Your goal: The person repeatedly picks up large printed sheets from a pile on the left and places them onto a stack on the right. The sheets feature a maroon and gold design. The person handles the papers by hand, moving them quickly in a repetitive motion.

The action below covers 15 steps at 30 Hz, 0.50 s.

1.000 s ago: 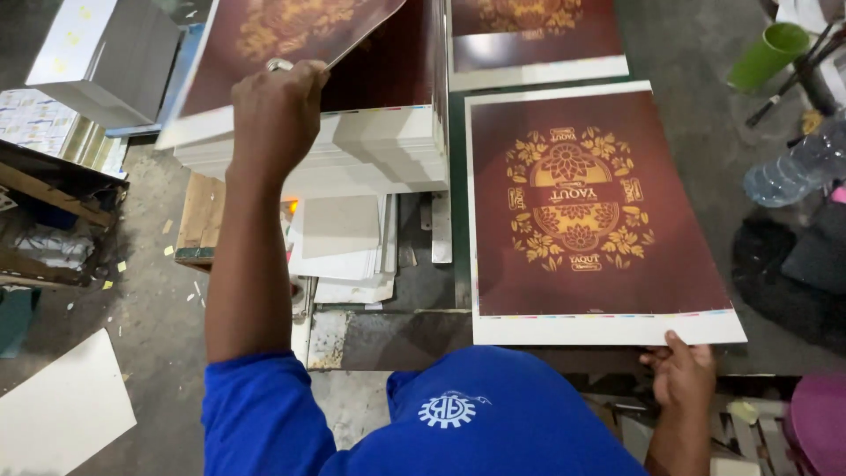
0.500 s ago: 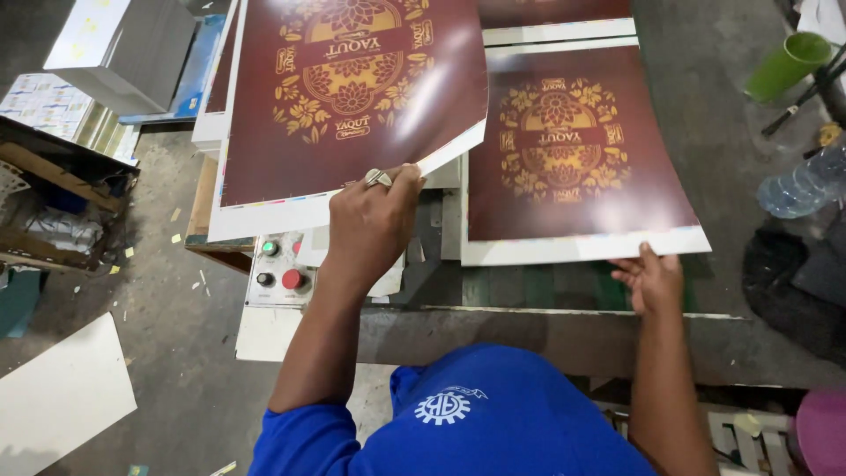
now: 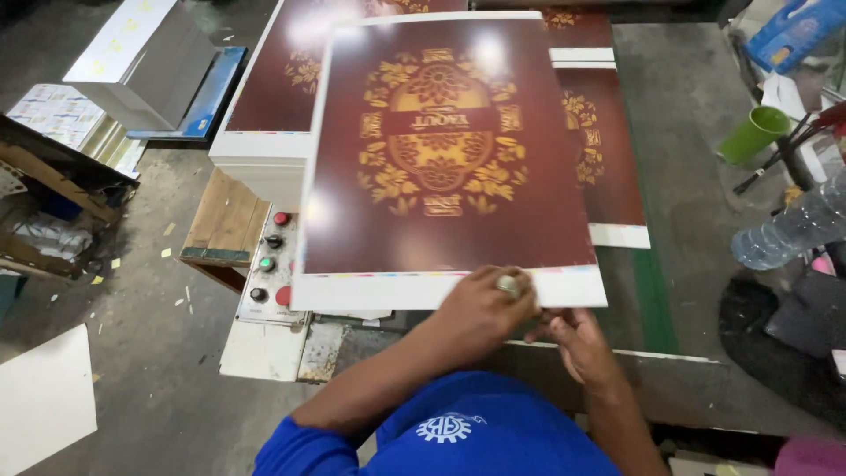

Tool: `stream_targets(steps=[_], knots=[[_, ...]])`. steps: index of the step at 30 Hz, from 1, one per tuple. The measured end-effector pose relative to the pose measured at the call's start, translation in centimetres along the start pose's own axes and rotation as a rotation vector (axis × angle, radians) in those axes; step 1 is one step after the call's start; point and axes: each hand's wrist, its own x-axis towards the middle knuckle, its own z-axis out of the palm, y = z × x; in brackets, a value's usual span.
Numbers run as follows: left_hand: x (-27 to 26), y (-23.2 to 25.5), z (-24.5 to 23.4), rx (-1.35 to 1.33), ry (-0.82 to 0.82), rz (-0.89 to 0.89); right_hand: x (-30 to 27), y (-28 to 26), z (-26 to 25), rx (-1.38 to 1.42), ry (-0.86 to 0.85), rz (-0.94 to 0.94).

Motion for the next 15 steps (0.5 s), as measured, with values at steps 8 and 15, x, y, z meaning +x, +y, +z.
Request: stream_targets(steps=[8, 15], knots=[[0.8, -1.9, -2.7, -0.022, -0.183, 0.159, -1.2, -2.3, -2.2, 0.243, 0.264, -0.166], [-0.1, -17.9, -4.5, 0.369, -0.46, -0.425, -5.4, 4.0, -12.4, 0.267, 0.413, -0.215]])
